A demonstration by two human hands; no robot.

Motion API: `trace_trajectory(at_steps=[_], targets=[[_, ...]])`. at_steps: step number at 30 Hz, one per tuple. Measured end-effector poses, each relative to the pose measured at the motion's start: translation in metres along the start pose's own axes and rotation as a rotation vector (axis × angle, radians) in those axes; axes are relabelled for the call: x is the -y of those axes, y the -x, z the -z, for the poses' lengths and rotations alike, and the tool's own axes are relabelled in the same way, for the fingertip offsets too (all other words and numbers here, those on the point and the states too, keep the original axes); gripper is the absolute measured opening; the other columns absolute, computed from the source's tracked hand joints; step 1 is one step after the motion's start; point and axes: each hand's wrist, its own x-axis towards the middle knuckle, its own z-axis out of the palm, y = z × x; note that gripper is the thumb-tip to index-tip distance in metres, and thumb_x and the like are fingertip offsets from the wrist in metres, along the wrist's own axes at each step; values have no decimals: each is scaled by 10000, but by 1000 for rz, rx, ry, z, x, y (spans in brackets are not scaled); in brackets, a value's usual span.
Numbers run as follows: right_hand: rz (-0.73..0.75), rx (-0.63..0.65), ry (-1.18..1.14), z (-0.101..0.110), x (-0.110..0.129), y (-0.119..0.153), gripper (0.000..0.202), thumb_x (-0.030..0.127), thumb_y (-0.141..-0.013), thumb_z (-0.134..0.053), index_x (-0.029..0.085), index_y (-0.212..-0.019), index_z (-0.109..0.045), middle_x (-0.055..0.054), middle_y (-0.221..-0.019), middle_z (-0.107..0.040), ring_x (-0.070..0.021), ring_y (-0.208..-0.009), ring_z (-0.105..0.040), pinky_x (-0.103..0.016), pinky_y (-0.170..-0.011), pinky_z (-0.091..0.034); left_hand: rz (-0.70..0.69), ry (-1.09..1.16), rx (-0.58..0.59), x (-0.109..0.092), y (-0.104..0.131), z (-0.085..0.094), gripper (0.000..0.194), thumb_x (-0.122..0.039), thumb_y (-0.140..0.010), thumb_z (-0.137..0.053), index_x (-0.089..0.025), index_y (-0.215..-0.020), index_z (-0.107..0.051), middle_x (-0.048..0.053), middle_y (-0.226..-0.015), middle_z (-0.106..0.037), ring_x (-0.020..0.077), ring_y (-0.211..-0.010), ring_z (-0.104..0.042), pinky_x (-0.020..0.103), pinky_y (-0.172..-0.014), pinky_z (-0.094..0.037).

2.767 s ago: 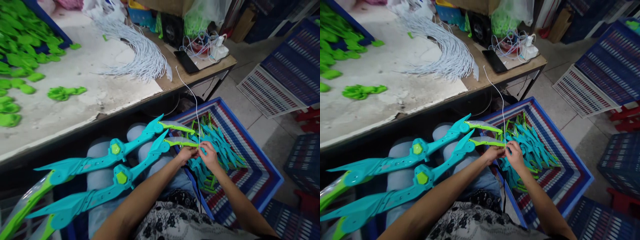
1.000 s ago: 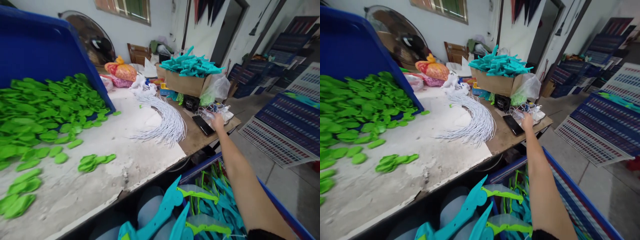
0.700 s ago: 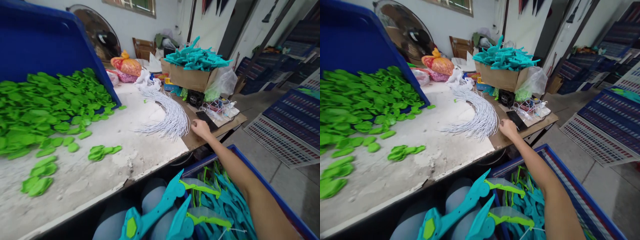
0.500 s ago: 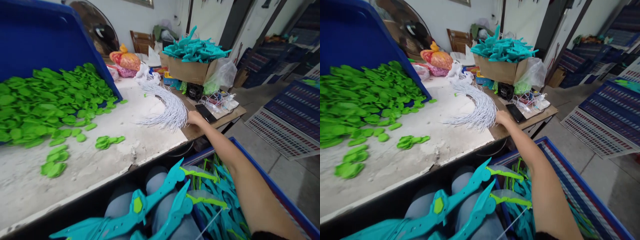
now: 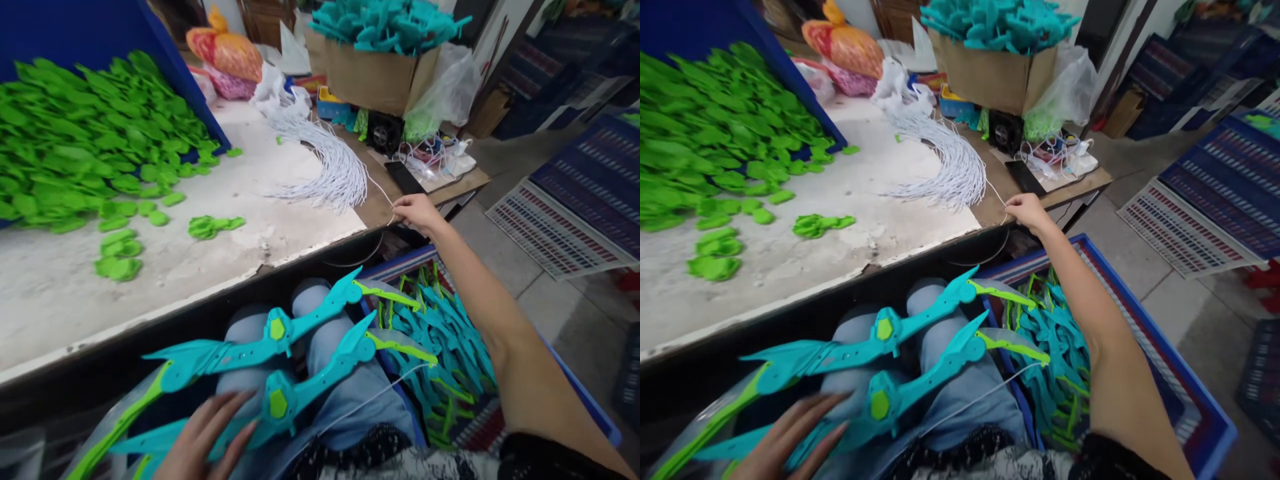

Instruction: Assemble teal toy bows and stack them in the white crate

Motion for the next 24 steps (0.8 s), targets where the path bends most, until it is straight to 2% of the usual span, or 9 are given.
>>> trace_trajectory(at_steps=[3, 6, 8, 11, 14, 16, 18, 20, 24], targets=[[-90, 137, -438, 9, -29, 49, 212, 243, -648, -755, 131, -761, -616, -12, -623, -652, -80, -484, -563, -157, -414, -410, -115, 56, 108, -17, -32, -29, 538, -605, -858, -452, -234, -1201, -635, 102, -1169, -655, 279, -1049, -621, 359, -871, -524], [-178, 187, -641, 15, -61, 105, 359, 319, -545, -833, 149, -779, -620, -15, -664, -681, -96, -516, -596, -186, -448, -465, -160, 50, 266, -25, -42, -48, 432, -552, -869, -463, -251, -1048, -717, 86, -961, -720, 274, -918, -650, 366, -805, -522], [-232, 182, -697, 14, -81, 140, 416, 348, -504, -861, 147, -799, -646, -26, -689, -696, -116, -550, -622, -218, -489, -501, -164, 92, 358, -25, -37, -49, 361, -494, -883, -466, -272, -959, -740, 64, -897, -728, 257, -864, -656, 345, -770, -517], [-306, 133, -719, 7, -104, 179, 417, 381, -499, -868, 144, -782, -675, -43, -701, -709, -139, -565, -639, -251, -511, -518, -140, 209, 440, -28, -37, -37, 322, -482, -862, -500, -273, -882, -745, 46, -859, -734, 237, -833, -663, 309, -759, -517], [-343, 41, -716, -3, -119, 201, 375, 422, -526, -850, 150, -728, -690, -32, -651, -694, -141, -557, -632, -256, -510, -514, -40, 333, 350, -47, -67, -26, 355, -515, -831, -523, -238, -900, -733, 62, -954, -730, 253, -926, -651, 327, -844, -505], [-350, -21, -716, -10, -124, 207, 358, 443, -539, -837, 155, -699, -696, -15, -594, -665, -133, -538, -612, -256, -507, -507, 17, 467, 322, -67, -101, -31, 384, -514, -824, -525, -211, -958, -720, 73, -1056, -710, 265, -1021, -627, 355, -928, -475], [-357, -69, -719, -14, -126, 210, 361, 458, -543, -830, 160, -699, -697, -3, -550, -638, -131, -512, -589, -261, -495, -499, 67, 657, 401, -90, -135, -48, 398, -494, -800, -564, -189, -1010, -710, 81, -1131, -689, 275, -1100, -597, 382, -994, -437], [-355, -112, -704, -17, -128, 211, 369, 473, -553, -818, 165, -713, -693, -1, -539, -632, -133, -491, -574, -266, -481, -490, 195, 905, 554, -110, -164, -76, 409, -435, -755, -639, -148, -1041, -693, 114, -1160, -675, 282, -1116, -594, 398, -1000, -433], [-315, -179, -562, -20, -131, 215, 359, 503, -609, -769, 170, -704, -678, 6, -515, -615, -126, -457, -545, -264, -478, -473, 463, 1275, 853, -137, -193, -134, 368, -234, -709, -721, -77, -1036, -659, 156, -997, -711, 229, -905, -673, 362, -881, -491]])
